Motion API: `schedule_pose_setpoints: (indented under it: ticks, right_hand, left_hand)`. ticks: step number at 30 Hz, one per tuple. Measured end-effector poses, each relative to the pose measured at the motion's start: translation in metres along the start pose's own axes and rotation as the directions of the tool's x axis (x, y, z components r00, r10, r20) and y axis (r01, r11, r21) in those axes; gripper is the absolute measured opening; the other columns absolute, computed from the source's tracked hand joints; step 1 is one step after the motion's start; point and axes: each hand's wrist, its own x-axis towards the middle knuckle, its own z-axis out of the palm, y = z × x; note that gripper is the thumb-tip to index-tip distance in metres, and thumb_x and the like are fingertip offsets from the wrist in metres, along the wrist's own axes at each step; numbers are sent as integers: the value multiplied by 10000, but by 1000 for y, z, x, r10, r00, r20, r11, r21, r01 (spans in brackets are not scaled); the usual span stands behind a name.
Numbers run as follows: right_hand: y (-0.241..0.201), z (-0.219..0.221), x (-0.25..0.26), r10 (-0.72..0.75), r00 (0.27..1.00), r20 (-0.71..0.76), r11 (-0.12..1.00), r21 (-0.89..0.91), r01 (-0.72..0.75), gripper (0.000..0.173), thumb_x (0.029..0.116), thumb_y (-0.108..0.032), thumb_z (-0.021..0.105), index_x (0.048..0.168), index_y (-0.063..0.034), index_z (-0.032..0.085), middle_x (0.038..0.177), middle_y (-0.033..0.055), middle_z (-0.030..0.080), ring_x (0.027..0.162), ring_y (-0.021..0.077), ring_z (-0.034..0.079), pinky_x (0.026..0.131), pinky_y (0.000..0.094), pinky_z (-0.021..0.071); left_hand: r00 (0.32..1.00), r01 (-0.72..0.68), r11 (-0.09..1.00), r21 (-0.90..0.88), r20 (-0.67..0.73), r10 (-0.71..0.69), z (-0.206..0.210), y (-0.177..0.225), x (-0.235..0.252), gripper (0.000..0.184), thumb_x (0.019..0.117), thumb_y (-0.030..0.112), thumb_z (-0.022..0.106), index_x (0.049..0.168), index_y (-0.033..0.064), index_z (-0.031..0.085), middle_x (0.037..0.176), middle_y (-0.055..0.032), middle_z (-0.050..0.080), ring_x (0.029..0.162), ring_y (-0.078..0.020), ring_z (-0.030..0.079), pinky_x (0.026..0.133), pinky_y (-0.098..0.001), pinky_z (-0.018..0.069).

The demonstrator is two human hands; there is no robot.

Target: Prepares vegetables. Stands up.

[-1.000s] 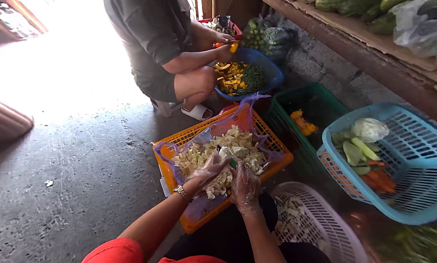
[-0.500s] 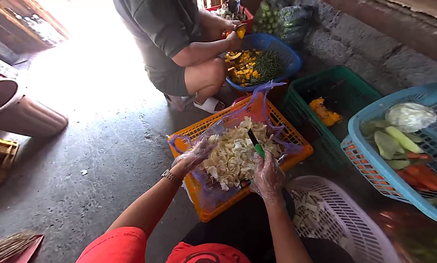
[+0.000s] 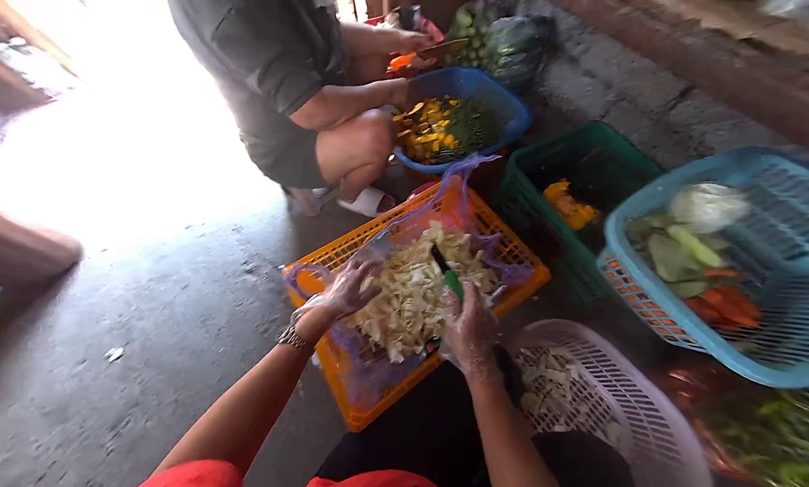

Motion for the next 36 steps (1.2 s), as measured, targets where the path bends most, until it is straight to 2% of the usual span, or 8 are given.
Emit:
schedule_pose_setpoints:
  ticks: [4, 6, 9, 14, 18, 23, 26, 36]
  right_hand:
    - [6, -7, -3, 28, 978, -206, 969, 245, 24, 470, 1005, -291, 608, 1307, 69, 616, 1137, 228, 713, 980, 339, 725, 869, 493, 576]
    - [15, -28, 0, 103, 959, -264, 905, 426, 20, 574, 937, -308, 703, 1325, 96, 578, 1144, 244, 695, 1001, 320, 702, 892, 473, 554]
    - [37, -86, 0, 165, 944, -285, 876, 483, -7, 435, 952, -210, 683, 1298, 44, 614, 1218, 184, 685, 1086, 229, 676, 958, 383, 543]
    - [102, -202, 9, 303, 878, -369, 947, 219, -235, 358, 1022, -275, 605, 1213, 20, 672, 1074, 219, 702, 1006, 332, 675, 921, 525, 515]
    - [156, -266, 45, 373, 814, -444, 919, 60, -389, 352, 1021, -277, 615, 1245, -10, 660, 1132, 261, 681, 1079, 433, 645, 944, 644, 466]
    - [192, -274, 110, 475, 846, -243, 862, -64, -502, 576, 978, -300, 674, 1457, -27, 507, 1355, 293, 581, 1286, 459, 538, 1076, 641, 393]
    - [199, -267, 139, 487, 854, -181, 861, -67, -505, 642, 990, -304, 655, 1553, -117, 413, 1471, 240, 517, 1381, 406, 475, 1141, 586, 347]
    - [221, -265, 143, 520, 800, -298, 819, -90, -566, 472, 1079, -308, 482, 1396, 34, 552, 1391, 282, 569, 1350, 406, 512, 1137, 553, 363]
  left_hand:
    - [967, 59, 976, 209, 230, -107, 17, 17, -9, 549, 981, 317, 669, 1468, 115, 517, 1492, -302, 432, 1343, -491, 465, 1087, -664, 373]
    - [960, 96, 968, 233, 237, -152, 19, 15, -11, 509, 995, 295, 653, 1446, 95, 531, 1420, -302, 509, 1273, -497, 528, 1040, -685, 402]
    - [963, 98, 970, 221, 224, -148, 19, 5, -12, 426, 1005, 299, 633, 1364, 70, 607, 1328, -308, 575, 1226, -506, 554, 1025, -694, 401]
    - [994, -48, 997, 60, -100, 53, 17, 32, -16, 341, 1001, 214, 599, 1232, -28, 660, 1271, -343, 576, 1194, -535, 547, 995, -696, 410]
    - [899, -326, 904, -277, -388, 205, 53, 98, -25, 468, 946, 143, 572, 1322, -133, 526, 1303, -339, 563, 1174, -405, 601, 971, -500, 517]
    - [877, -479, 838, -262, -89, 473, 113, 177, -51, 567, 940, 276, 677, 1423, 8, 548, 1399, -274, 551, 1254, -420, 572, 1016, -574, 488]
    - [815, -577, 815, -53, 19, 578, 138, 186, -50, 421, 967, 351, 639, 1280, 75, 693, 1309, -202, 655, 1263, -449, 574, 1051, -610, 442]
    - [818, -573, 818, -56, 31, 575, 141, 180, -46, 343, 962, 332, 637, 1193, 101, 741, 1279, -155, 682, 1281, -419, 568, 1063, -592, 434]
